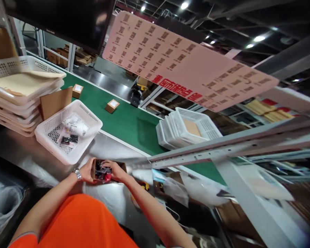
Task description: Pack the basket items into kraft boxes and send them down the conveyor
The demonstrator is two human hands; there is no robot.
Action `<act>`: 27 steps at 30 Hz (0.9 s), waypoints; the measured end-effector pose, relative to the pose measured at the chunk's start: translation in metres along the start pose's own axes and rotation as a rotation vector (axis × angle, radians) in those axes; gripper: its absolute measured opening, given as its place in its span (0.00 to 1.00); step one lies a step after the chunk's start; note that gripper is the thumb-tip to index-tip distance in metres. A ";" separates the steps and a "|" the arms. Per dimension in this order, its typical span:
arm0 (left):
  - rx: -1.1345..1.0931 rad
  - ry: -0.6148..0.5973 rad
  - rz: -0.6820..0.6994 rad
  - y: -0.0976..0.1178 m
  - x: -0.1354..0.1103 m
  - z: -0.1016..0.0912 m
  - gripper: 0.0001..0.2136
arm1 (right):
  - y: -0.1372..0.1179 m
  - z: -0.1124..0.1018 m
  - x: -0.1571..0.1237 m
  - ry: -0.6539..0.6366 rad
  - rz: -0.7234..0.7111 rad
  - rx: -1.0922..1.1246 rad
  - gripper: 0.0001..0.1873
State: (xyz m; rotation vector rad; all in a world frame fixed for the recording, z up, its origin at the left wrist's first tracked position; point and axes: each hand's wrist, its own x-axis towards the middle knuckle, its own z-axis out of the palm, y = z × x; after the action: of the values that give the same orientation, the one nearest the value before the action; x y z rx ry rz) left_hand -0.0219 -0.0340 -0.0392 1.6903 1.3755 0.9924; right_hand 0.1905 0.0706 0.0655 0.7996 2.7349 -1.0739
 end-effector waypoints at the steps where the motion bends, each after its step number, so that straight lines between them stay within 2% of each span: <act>1: -0.019 -0.041 -0.006 -0.001 0.001 0.000 0.60 | 0.002 0.010 0.003 -0.022 0.009 -0.026 0.22; 4: -0.030 -0.113 -0.073 -0.002 -0.001 -0.005 0.64 | 0.007 0.029 0.015 -0.083 0.024 -0.075 0.23; 6: 0.032 -0.104 -0.122 0.004 -0.008 -0.009 0.66 | 0.010 0.030 0.019 -0.097 0.001 -0.052 0.27; 8: 0.125 -0.044 -0.107 0.020 -0.017 -0.013 0.66 | 0.012 0.022 0.017 -0.108 -0.046 -0.006 0.39; 10: 0.213 0.037 -0.016 0.042 -0.027 -0.014 0.58 | 0.014 0.010 0.009 -0.100 -0.113 0.071 0.53; 12: 0.284 0.080 0.083 0.066 -0.032 -0.012 0.44 | 0.015 -0.001 -0.002 -0.062 -0.166 0.135 0.58; 15: 0.402 -0.002 0.075 0.096 -0.023 -0.006 0.27 | 0.018 -0.012 -0.022 0.030 -0.189 0.104 0.55; 19: 0.588 -0.233 -0.067 0.115 0.005 0.003 0.19 | 0.024 -0.023 -0.050 0.070 -0.155 -0.049 0.46; 22: 0.683 -0.373 -0.082 0.116 0.026 0.005 0.15 | 0.030 -0.028 -0.070 0.080 -0.121 -0.100 0.34; 25: 0.725 -0.460 -0.090 0.110 0.043 0.009 0.11 | 0.035 -0.027 -0.083 0.114 -0.110 -0.111 0.20; 27: 0.730 -0.492 -0.093 0.104 0.052 0.014 0.08 | 0.039 -0.025 -0.089 0.156 -0.096 -0.111 0.18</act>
State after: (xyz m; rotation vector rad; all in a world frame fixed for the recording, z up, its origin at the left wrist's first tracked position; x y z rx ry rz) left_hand 0.0414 -0.0003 0.0536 2.1616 1.5370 -0.0357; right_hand 0.2889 0.0717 0.0845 0.7744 2.9609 -0.9016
